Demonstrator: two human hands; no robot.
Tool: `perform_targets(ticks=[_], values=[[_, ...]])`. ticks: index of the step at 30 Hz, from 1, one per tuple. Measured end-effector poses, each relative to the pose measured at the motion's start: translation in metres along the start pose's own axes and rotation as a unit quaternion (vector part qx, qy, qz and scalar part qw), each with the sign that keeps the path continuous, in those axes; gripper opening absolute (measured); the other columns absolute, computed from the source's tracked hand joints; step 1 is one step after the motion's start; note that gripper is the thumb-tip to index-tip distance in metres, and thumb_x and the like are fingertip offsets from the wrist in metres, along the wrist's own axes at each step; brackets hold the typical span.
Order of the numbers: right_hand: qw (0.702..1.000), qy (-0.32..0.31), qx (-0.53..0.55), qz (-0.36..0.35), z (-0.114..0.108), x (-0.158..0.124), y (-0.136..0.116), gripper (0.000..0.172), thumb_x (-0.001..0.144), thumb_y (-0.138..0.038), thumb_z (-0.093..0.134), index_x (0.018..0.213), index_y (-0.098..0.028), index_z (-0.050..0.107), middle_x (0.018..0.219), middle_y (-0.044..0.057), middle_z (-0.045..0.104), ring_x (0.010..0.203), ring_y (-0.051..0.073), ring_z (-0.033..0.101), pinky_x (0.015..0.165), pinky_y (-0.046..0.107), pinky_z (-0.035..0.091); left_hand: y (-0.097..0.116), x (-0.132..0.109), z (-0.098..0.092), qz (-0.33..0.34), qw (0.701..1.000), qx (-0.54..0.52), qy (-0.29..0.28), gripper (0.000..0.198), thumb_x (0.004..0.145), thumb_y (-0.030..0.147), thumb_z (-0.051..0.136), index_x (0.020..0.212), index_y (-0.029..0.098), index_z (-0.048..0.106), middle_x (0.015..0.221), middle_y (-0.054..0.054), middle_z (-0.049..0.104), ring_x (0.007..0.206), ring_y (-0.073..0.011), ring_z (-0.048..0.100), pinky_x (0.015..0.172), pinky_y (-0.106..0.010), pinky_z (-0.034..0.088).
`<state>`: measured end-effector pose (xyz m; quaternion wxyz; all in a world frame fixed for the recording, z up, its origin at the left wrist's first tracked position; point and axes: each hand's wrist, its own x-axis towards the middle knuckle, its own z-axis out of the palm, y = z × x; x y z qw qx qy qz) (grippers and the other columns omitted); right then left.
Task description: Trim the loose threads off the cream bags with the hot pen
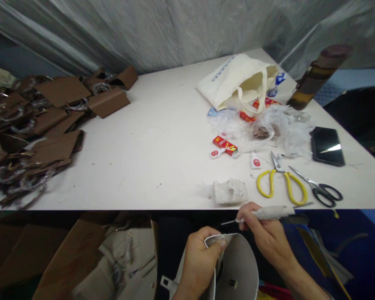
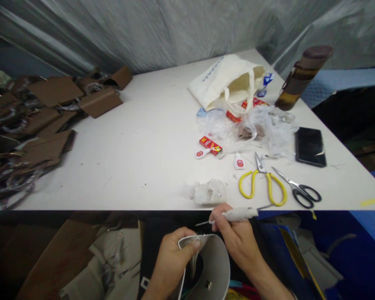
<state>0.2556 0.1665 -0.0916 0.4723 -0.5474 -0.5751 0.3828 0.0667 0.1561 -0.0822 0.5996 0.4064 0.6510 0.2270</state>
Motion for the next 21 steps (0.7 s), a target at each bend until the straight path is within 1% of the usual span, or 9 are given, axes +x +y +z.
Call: perform_targets(ticks=[1,3,8,11,15,21], values=[[0.999,-0.019,0.031,0.037,0.0,-0.003,0.002,0.038,0.11,-0.041,0.046,0.082,-0.021,0.063,0.066,-0.002,0.06,0.061,0.014,0.059,0.059,0.024,0.046,0.0,0.0,0.001,0.0,1.0,0.002,-0.002,0.012,0.072,0.026,0.07,0.071,0.015,0.07,0.057,0.001,0.058,0.056,-0.0142,0.047,0.054,-0.025,0.034],[0.994,-0.041,0.064,0.078,0.002,-0.008,0.007,0.041,0.109,-0.045,0.047,0.08,-0.021,0.063,0.065,-0.002,0.06,0.061,0.014,0.058,0.059,0.024,0.045,-0.001,0.001,0.002,0.001,1.0,0.01,-0.003,0.011,0.072,0.026,0.07,0.071,0.015,0.071,0.057,0.001,0.058,0.056,-0.0143,0.047,0.054,-0.025,0.034],[0.988,-0.048,0.097,0.109,0.004,-0.012,0.012,0.044,0.107,-0.051,0.049,0.079,-0.02,0.062,0.065,-0.001,0.059,0.062,0.014,0.057,0.061,0.025,0.043,-0.002,0.002,0.003,0.005,1.0,0.022,-0.013,0.015,0.072,0.029,0.071,0.073,0.014,0.072,0.058,0.001,0.06,0.057,-0.0148,0.048,0.054,-0.025,0.035],[0.988,-0.055,0.093,0.112,0.004,-0.01,0.01,0.047,0.106,-0.054,0.049,0.076,-0.02,0.061,0.062,-0.002,0.058,0.06,0.014,0.055,0.059,0.025,0.041,-0.003,0.001,0.003,0.004,0.999,0.028,-0.015,0.014,0.072,0.028,0.072,0.073,0.014,0.073,0.058,0.001,0.06,0.057,-0.0148,0.048,0.054,-0.025,0.034],[0.989,-0.08,0.062,0.109,0.002,-0.006,0.007,0.049,0.107,-0.052,0.046,0.073,-0.02,0.06,0.062,-0.002,0.055,0.06,0.014,0.053,0.06,0.026,0.04,-0.004,0.0,0.004,0.002,1.0,0.017,-0.017,0.014,0.071,0.027,0.073,0.073,0.014,0.073,0.058,0.0,0.061,0.058,-0.015,0.048,0.055,-0.026,0.034],[0.99,-0.127,0.007,0.064,-0.001,0.0,0.0,0.046,0.109,-0.046,0.041,0.073,-0.021,0.053,0.067,-0.002,0.053,0.065,0.015,0.053,0.064,0.026,0.039,-0.011,0.002,0.007,0.014,1.0,-0.012,-0.025,0.012,0.069,0.026,0.073,0.065,0.015,0.071,0.056,0.001,0.057,0.057,-0.0144,0.046,0.055,-0.026,0.032]])
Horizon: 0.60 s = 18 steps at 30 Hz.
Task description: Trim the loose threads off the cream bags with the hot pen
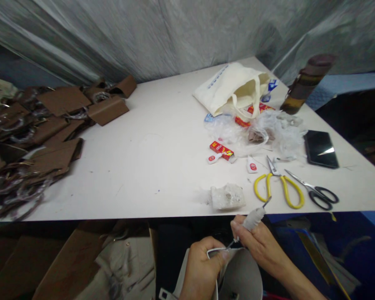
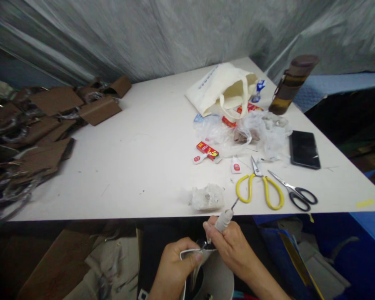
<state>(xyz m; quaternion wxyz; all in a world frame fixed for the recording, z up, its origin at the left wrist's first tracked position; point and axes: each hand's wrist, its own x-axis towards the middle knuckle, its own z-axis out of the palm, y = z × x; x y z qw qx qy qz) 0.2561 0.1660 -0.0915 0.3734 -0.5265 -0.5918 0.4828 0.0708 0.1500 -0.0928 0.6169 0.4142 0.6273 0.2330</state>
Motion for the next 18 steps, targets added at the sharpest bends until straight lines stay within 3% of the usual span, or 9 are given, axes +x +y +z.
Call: perform_targets(ticks=[4,12,15,18], values=[[1.0,-0.008,-0.014,0.001,0.002,0.001,-0.002,0.048,0.108,-0.048,0.039,0.07,-0.021,0.051,0.065,-0.002,0.051,0.063,0.015,0.051,0.063,0.027,0.037,-0.008,0.003,-0.001,0.015,0.999,-0.033,-0.032,0.013,0.068,0.027,0.074,0.065,0.014,0.072,0.056,0.002,0.054,0.056,-0.013,0.042,0.056,-0.027,0.031],[0.992,0.055,0.066,0.098,0.016,-0.008,0.01,0.058,0.105,-0.06,0.042,0.065,-0.02,0.051,0.056,-0.003,0.045,0.055,0.014,0.047,0.056,0.026,0.036,-0.02,0.013,-0.007,-0.003,0.998,-0.053,-0.045,0.029,0.063,0.039,0.086,0.063,0.013,0.072,0.054,0.001,0.053,0.056,-0.0126,0.041,0.056,-0.027,0.029],[0.985,0.148,0.058,0.062,0.016,-0.01,0.008,0.052,0.108,-0.053,0.042,0.07,-0.02,0.056,0.06,-0.001,0.051,0.059,0.016,0.051,0.058,0.026,0.04,-0.018,0.015,-0.012,-0.002,0.997,-0.071,-0.037,0.038,0.062,0.048,0.088,0.064,0.013,0.072,0.054,0.001,0.054,0.056,-0.0123,0.041,0.057,-0.026,0.03],[0.975,0.219,0.008,-0.038,0.01,-0.005,0.002,0.035,0.109,-0.041,0.046,0.083,-0.022,0.062,0.073,0.002,0.061,0.071,0.019,0.058,0.067,0.028,0.046,-0.016,0.015,-0.016,0.007,0.996,-0.094,-0.01,0.043,0.065,0.053,0.086,0.068,0.014,0.07,0.056,0.001,0.054,0.057,-0.0126,0.041,0.058,-0.026,0.031]])
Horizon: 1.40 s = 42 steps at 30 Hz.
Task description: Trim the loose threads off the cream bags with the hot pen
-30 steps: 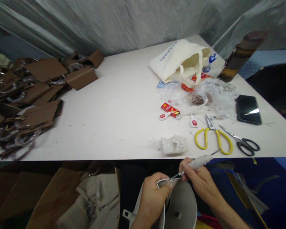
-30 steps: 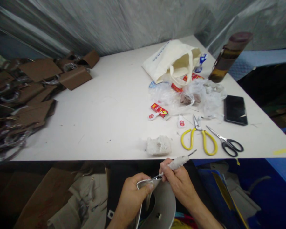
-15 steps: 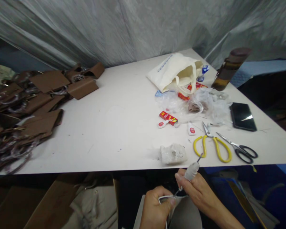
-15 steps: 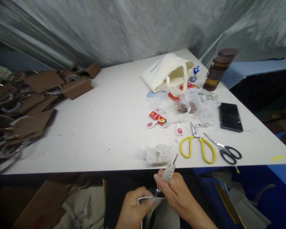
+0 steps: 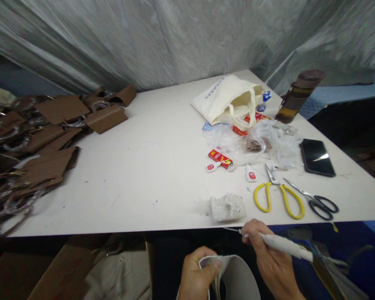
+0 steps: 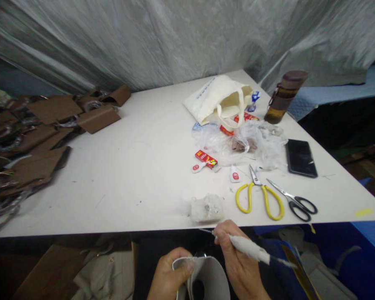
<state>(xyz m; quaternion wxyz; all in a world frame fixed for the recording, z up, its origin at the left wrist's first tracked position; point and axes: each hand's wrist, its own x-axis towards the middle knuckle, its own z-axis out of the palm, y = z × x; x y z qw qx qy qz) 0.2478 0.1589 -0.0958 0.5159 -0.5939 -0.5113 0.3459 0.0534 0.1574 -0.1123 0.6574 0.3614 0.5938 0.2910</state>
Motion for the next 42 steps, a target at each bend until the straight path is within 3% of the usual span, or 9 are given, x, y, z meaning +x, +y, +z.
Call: perform_targets(ticks=[3,5,18,25,28,35,38,42], values=[[0.99,-0.01,-0.052,-0.129,-0.001,0.01,-0.002,0.017,0.107,-0.029,0.053,0.095,-0.023,0.064,0.084,0.004,0.067,0.079,0.021,0.062,0.075,0.032,0.049,0.002,-0.001,-0.001,0.016,1.0,-0.004,0.021,0.044,0.069,0.055,0.085,0.07,0.015,0.066,0.058,0.003,0.051,0.059,-0.0132,0.041,0.059,-0.026,0.032],[0.98,-0.024,-0.096,-0.174,-0.001,0.017,-0.003,0.013,0.106,-0.025,0.054,0.099,-0.024,0.064,0.085,0.004,0.068,0.079,0.021,0.063,0.075,0.033,0.048,0.003,-0.001,-0.002,0.016,1.0,-0.001,0.017,0.044,0.07,0.056,0.083,0.071,0.016,0.064,0.059,0.003,0.05,0.06,-0.0135,0.041,0.059,-0.026,0.032],[0.944,-0.054,-0.215,-0.246,0.006,0.04,-0.009,0.021,0.109,-0.028,0.051,0.092,-0.022,0.062,0.075,0.003,0.064,0.069,0.02,0.058,0.067,0.032,0.043,0.001,-0.001,-0.004,0.027,0.999,-0.018,0.018,0.045,0.07,0.057,0.083,0.073,0.016,0.066,0.06,0.002,0.053,0.06,-0.0137,0.042,0.061,-0.025,0.033],[0.869,-0.096,-0.356,-0.329,0.019,0.043,-0.024,0.03,0.108,-0.026,0.053,0.081,-0.021,0.064,0.071,0.005,0.06,0.071,0.023,0.05,0.068,0.036,0.034,-0.008,0.003,-0.008,0.022,0.998,-0.061,0.027,0.051,0.065,0.06,0.087,0.08,0.013,0.073,0.063,-0.001,0.061,0.061,-0.0144,0.047,0.061,-0.026,0.035],[0.853,-0.106,-0.384,-0.338,0.022,0.046,-0.029,0.034,0.108,-0.028,0.052,0.076,-0.022,0.062,0.069,0.005,0.059,0.07,0.024,0.048,0.068,0.037,0.032,-0.013,0.005,-0.01,0.011,0.996,-0.081,0.036,0.054,0.062,0.063,0.089,0.077,0.013,0.073,0.064,-0.002,0.063,0.061,-0.0148,0.049,0.061,-0.027,0.038],[0.875,-0.107,-0.359,-0.308,0.018,0.049,-0.023,0.034,0.11,-0.034,0.05,0.083,-0.02,0.066,0.07,0.005,0.062,0.069,0.022,0.052,0.067,0.035,0.034,-0.006,0.002,-0.013,-0.017,0.991,-0.127,0.029,0.059,0.054,0.064,0.093,0.075,0.013,0.073,0.059,0.001,0.06,0.056,-0.0124,0.047,0.057,-0.025,0.037],[0.882,-0.1,-0.347,-0.304,0.013,0.045,-0.021,0.024,0.107,-0.03,0.057,0.087,-0.02,0.068,0.073,0.006,0.066,0.071,0.022,0.056,0.07,0.036,0.038,0.002,-0.001,-0.013,-0.04,0.989,-0.144,0.019,0.059,0.052,0.061,0.095,0.076,0.012,0.073,0.062,-0.001,0.063,0.058,-0.0134,0.052,0.058,-0.025,0.039],[0.923,-0.078,-0.238,-0.292,0.006,0.03,-0.02,0.013,0.103,-0.026,0.061,0.094,-0.022,0.069,0.08,0.005,0.072,0.074,0.021,0.062,0.074,0.035,0.044,0.007,-0.005,-0.013,-0.059,0.984,-0.167,0.004,0.056,0.051,0.057,0.097,0.076,0.013,0.071,0.061,0.0,0.064,0.057,-0.0129,0.052,0.057,-0.025,0.04]])
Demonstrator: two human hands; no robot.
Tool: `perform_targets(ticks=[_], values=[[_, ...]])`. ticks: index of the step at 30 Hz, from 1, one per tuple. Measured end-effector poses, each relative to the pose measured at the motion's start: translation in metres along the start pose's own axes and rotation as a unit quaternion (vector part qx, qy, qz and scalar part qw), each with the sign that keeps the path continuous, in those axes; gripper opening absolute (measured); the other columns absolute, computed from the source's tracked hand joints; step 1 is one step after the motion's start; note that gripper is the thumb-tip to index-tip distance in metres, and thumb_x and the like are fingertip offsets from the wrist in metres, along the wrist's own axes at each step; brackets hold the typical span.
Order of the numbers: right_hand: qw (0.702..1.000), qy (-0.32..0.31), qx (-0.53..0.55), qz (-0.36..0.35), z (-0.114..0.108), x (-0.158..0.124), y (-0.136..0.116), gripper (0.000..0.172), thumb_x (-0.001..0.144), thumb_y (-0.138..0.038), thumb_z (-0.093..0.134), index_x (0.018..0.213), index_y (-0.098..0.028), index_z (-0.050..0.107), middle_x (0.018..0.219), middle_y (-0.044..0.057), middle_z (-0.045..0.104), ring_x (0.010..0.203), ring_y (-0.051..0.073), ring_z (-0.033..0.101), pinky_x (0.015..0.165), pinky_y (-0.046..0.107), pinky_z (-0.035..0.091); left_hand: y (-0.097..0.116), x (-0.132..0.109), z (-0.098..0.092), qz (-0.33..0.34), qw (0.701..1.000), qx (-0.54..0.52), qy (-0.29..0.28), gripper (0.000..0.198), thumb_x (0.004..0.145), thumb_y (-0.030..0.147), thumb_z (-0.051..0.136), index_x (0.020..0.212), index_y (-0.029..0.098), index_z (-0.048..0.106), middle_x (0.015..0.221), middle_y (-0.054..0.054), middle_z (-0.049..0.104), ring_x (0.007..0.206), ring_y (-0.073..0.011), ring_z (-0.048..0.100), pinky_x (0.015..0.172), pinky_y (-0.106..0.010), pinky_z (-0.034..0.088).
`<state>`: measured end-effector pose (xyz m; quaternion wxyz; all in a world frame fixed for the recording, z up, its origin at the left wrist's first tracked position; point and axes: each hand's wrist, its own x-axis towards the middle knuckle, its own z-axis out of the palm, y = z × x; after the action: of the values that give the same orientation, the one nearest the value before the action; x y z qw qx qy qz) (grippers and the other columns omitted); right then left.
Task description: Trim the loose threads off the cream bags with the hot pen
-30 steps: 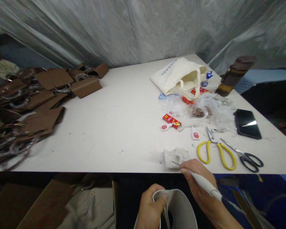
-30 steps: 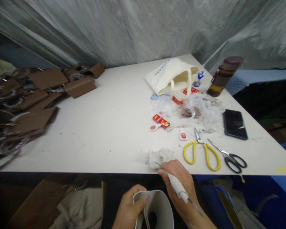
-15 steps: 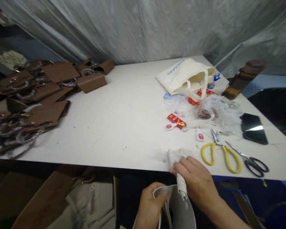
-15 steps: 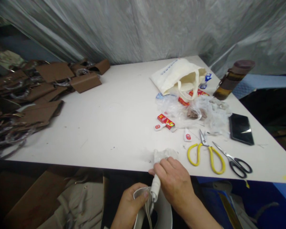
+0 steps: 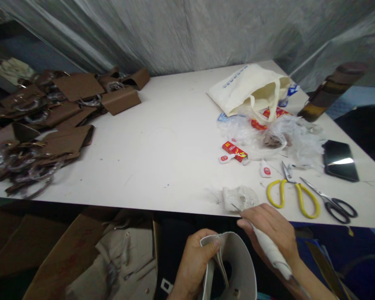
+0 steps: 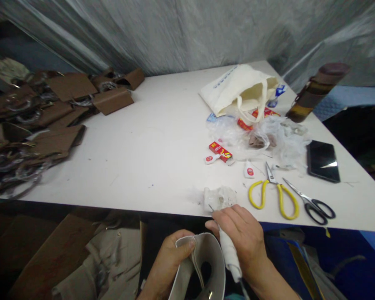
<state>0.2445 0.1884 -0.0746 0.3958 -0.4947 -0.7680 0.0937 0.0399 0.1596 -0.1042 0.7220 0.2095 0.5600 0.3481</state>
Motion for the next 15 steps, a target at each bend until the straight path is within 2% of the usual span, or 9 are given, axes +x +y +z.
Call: perform_targets(ticks=[2,4,6,9,15], values=[[0.99,0.0,0.104,0.09,0.0,-0.009,-0.005,0.024,0.106,-0.031,0.054,0.089,-0.022,0.067,0.075,0.004,0.068,0.07,0.02,0.061,0.069,0.033,0.046,-0.001,0.0,-0.001,-0.01,1.0,-0.001,0.005,0.057,0.051,0.056,0.097,0.077,0.014,0.071,0.061,0.0,0.064,0.056,-0.0127,0.052,0.056,-0.025,0.039],[0.957,-0.008,0.199,0.21,0.004,-0.018,-0.008,0.036,0.109,-0.037,0.046,0.082,-0.022,0.064,0.068,0.001,0.062,0.064,0.018,0.059,0.062,0.029,0.046,-0.003,0.001,-0.003,-0.013,1.0,0.005,0.016,0.058,0.05,0.056,0.098,0.079,0.013,0.071,0.062,0.0,0.065,0.057,-0.013,0.053,0.057,-0.025,0.04],[0.918,-0.014,0.267,0.292,0.01,-0.025,-0.01,0.042,0.109,-0.043,0.044,0.078,-0.021,0.063,0.064,0.0,0.058,0.061,0.017,0.057,0.059,0.027,0.045,-0.006,0.003,-0.005,-0.011,1.0,0.009,0.019,0.06,0.049,0.057,0.098,0.081,0.013,0.073,0.063,-0.001,0.066,0.059,-0.0132,0.054,0.059,-0.025,0.041],[0.886,-0.033,0.325,0.33,0.016,-0.031,-0.011,0.046,0.107,-0.049,0.047,0.075,-0.02,0.063,0.065,0.0,0.058,0.062,0.016,0.057,0.06,0.026,0.045,-0.009,0.005,-0.009,-0.016,1.0,0.0,0.003,0.06,0.05,0.055,0.098,0.084,0.012,0.074,0.067,-0.002,0.068,0.061,-0.0138,0.056,0.061,-0.026,0.042],[0.876,-0.053,0.353,0.324,0.018,-0.03,-0.012,0.046,0.106,-0.05,0.049,0.074,-0.02,0.061,0.066,0.0,0.058,0.065,0.016,0.056,0.063,0.025,0.045,-0.012,0.005,-0.011,-0.018,1.0,-0.007,-0.012,0.06,0.051,0.053,0.099,0.087,0.013,0.074,0.069,-0.002,0.068,0.062,-0.0144,0.056,0.064,-0.027,0.042]])
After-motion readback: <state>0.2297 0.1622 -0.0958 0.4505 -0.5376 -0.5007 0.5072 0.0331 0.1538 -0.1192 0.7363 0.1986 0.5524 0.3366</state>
